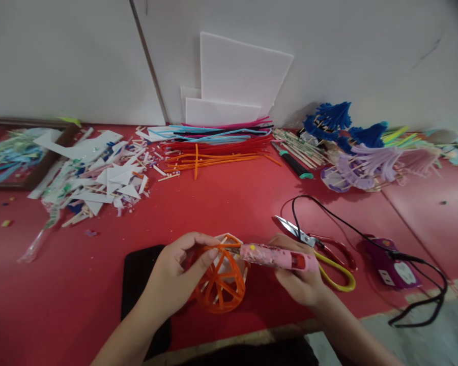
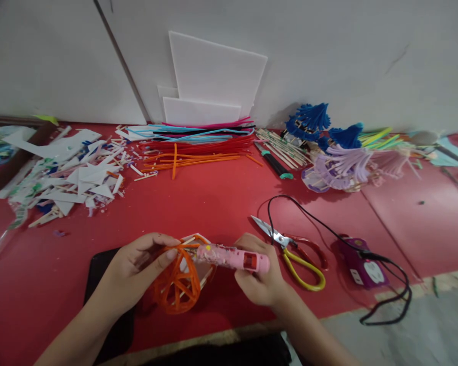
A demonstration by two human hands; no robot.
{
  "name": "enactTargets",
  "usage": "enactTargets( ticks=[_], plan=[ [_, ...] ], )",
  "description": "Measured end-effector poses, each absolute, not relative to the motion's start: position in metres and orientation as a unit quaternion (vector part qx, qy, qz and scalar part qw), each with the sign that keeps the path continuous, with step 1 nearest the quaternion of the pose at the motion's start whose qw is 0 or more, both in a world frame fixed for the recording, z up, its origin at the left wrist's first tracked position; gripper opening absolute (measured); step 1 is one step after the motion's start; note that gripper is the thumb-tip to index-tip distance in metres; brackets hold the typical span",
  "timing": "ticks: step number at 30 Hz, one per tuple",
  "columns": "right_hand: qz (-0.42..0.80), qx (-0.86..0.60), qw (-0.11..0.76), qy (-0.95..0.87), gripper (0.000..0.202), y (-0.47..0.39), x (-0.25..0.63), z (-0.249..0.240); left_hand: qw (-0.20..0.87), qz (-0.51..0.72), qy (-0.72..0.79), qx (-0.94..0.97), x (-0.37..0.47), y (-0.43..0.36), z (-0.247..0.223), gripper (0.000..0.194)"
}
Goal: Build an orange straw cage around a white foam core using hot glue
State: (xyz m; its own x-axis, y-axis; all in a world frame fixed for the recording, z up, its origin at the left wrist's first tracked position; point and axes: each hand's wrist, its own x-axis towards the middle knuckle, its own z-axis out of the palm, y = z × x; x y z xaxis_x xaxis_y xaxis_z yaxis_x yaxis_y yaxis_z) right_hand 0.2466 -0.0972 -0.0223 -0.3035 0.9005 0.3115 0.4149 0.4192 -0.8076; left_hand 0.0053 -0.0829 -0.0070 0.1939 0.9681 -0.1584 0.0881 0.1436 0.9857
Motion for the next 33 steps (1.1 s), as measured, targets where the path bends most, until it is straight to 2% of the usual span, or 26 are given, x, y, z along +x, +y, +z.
enactTargets(
  ticks=[19, 23, 24, 29, 31, 33],
  plan=[
    [0.279, -0.434, 0.382, -0.767, 0.013, -0.099, 0.259, -0.024, 0.557, 0.372, 0.537, 0.513, 0.003, -0.080, -0.006, 0.012],
    [0.201, -0.483, 0.373, -0.766, 0.027, -0.090, 0.289, -0.031, 0.532, 0.360, 0.556, 0.528, 0.002, -0.080, -0.007, 0.015],
    [0.178, -0.511, 0.356, -0.762, 0.031, -0.085, 0.298, -0.034, 0.522, 0.354, 0.560, 0.537, 0.002, -0.080, -0.006, 0.015],
    [0.061, -0.603, 0.148, -0.781, 0.046, -0.061, 0.329, -0.049, 0.459, 0.305, 0.562, 0.616, 0.008, -0.080, -0.003, 0.015],
    [0.049, -0.616, 0.122, -0.777, 0.048, -0.055, 0.328, -0.049, 0.427, 0.286, 0.566, 0.645, 0.011, -0.079, -0.003, 0.015],
    [0.025, -0.636, 0.153, -0.756, 0.044, -0.054, 0.317, -0.043, 0.395, 0.274, 0.571, 0.666, 0.013, -0.079, -0.004, 0.015]
  ],
)
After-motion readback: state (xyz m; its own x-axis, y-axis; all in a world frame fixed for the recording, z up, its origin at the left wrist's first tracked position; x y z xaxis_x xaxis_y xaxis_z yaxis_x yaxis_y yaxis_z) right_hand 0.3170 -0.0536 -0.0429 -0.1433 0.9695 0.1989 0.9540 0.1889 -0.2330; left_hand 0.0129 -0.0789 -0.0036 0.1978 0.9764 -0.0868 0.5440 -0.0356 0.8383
